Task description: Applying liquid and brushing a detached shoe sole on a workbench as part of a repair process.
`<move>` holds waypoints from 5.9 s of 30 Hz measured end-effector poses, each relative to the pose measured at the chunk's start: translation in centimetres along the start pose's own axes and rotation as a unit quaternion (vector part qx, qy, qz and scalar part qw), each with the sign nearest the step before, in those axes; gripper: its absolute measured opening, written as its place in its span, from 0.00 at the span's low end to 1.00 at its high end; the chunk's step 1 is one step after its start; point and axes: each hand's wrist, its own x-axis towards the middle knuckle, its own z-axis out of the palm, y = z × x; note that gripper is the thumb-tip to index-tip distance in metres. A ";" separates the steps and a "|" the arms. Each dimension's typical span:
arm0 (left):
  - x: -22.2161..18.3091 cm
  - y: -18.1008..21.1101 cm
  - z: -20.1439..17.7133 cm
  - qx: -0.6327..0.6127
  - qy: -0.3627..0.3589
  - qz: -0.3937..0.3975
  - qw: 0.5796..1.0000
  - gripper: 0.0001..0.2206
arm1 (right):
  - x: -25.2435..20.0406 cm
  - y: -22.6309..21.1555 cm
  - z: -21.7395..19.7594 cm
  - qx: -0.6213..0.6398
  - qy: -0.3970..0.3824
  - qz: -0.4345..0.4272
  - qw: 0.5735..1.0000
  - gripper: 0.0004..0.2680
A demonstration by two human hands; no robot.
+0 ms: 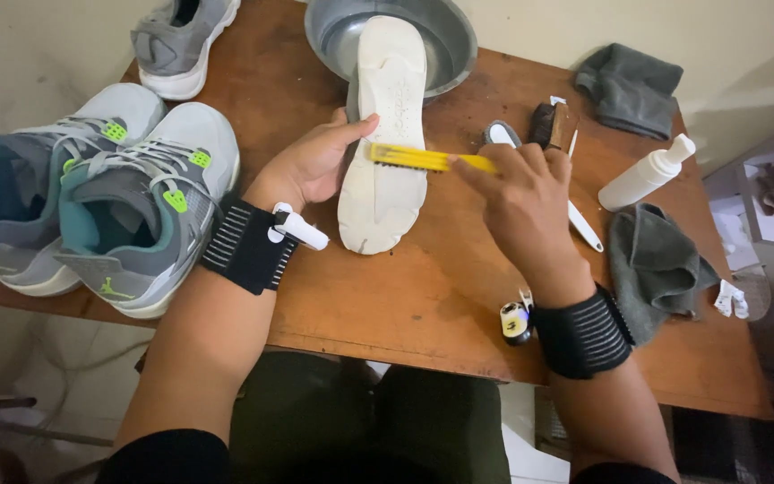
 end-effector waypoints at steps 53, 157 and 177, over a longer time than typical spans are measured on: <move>-3.1 3.2 3.4 0.019 0.062 -0.074 0.995 0.24 | -6.7 14.2 0.1 0.044 -0.070 0.539 0.838 0.29; -0.9 0.8 0.7 0.018 0.016 -0.021 0.999 0.21 | 0.4 1.9 -1.4 0.254 -0.402 0.187 0.859 0.07; -1.6 1.0 1.3 0.003 0.015 -0.041 0.999 0.52 | 2.0 -0.3 -5.3 0.277 -0.173 -0.017 0.945 0.08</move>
